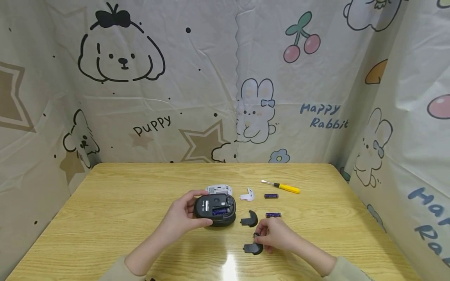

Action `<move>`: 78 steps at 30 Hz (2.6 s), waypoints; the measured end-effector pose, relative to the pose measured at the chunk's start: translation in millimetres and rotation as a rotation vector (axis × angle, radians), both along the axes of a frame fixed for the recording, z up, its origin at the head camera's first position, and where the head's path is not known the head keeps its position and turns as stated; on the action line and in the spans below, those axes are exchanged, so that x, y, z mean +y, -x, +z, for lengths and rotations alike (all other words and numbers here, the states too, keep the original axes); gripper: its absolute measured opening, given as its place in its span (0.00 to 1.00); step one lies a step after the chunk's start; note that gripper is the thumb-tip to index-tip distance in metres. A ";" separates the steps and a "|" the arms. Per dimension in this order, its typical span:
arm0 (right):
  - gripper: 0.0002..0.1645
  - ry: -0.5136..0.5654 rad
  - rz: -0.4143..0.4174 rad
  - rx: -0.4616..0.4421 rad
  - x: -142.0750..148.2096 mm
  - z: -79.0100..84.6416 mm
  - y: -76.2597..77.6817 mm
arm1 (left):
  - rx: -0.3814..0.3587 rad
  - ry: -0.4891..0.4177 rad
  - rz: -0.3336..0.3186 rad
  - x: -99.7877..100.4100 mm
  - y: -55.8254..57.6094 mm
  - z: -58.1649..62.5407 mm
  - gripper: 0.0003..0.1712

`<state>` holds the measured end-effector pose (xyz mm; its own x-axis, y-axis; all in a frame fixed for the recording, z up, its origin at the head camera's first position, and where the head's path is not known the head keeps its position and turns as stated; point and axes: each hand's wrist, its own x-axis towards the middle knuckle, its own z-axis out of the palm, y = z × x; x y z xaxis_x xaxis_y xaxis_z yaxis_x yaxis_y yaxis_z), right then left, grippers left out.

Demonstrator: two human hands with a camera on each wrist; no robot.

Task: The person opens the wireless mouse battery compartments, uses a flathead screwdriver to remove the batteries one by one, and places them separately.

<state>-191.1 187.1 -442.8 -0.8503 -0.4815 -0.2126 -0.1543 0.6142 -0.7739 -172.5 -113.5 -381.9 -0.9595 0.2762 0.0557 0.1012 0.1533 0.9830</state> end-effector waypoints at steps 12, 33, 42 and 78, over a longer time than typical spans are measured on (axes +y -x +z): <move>0.12 -0.091 -0.004 0.199 6.8 16.0 11.0 | -0.010 -0.009 0.024 -0.8 0.8 4.2 0.41; 0.16 -0.188 -0.137 0.628 50.9 36.4 66.3 | -0.022 -0.038 0.020 -3.1 -1.5 7.3 0.41; 0.17 -0.208 -0.197 0.617 72.6 26.8 90.0 | -0.020 -0.036 0.022 -4.1 -1.5 6.7 0.41; 0.11 -0.373 -0.209 0.492 112.4 -15.5 143.7 | -0.014 -0.041 0.007 -6.9 -1.1 4.2 0.41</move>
